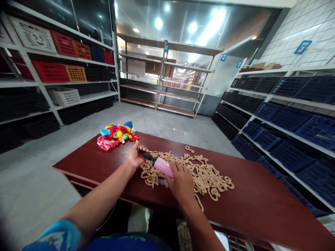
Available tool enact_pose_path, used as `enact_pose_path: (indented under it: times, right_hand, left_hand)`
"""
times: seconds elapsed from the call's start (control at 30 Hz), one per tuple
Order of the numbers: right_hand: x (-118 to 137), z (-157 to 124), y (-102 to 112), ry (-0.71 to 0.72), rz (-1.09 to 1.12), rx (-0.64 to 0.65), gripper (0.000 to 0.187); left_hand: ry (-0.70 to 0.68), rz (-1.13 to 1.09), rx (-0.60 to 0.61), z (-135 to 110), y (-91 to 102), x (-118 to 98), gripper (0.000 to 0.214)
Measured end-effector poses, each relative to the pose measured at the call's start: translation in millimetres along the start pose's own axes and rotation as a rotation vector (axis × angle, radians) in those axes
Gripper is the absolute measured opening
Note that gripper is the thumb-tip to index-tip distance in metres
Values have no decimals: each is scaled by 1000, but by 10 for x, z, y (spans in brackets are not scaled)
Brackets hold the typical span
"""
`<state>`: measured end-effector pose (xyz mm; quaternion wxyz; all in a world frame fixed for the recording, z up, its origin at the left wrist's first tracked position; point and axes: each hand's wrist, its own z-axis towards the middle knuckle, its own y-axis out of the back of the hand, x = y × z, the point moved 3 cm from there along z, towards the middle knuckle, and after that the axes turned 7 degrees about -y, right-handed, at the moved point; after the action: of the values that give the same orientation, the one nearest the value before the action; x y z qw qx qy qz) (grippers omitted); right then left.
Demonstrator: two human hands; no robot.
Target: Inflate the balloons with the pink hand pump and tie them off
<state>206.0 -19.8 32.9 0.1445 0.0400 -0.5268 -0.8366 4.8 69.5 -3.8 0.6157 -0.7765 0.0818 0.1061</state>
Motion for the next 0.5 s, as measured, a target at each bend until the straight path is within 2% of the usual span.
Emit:
enact_pose_path:
  times: [0.13, 0.27, 0.5]
  right_hand:
    - [21, 100, -48, 32, 29, 6, 42]
    - [-1, 296, -113, 78, 50, -6, 45]
    - [-84, 743, -376, 112, 112, -40, 61]
  left_hand:
    - [-55, 42, -46, 39, -53, 22, 43]
    - [-110, 111, -69, 77, -189, -48, 43]
    - [-151, 138, 40, 207, -548, -323, 46]
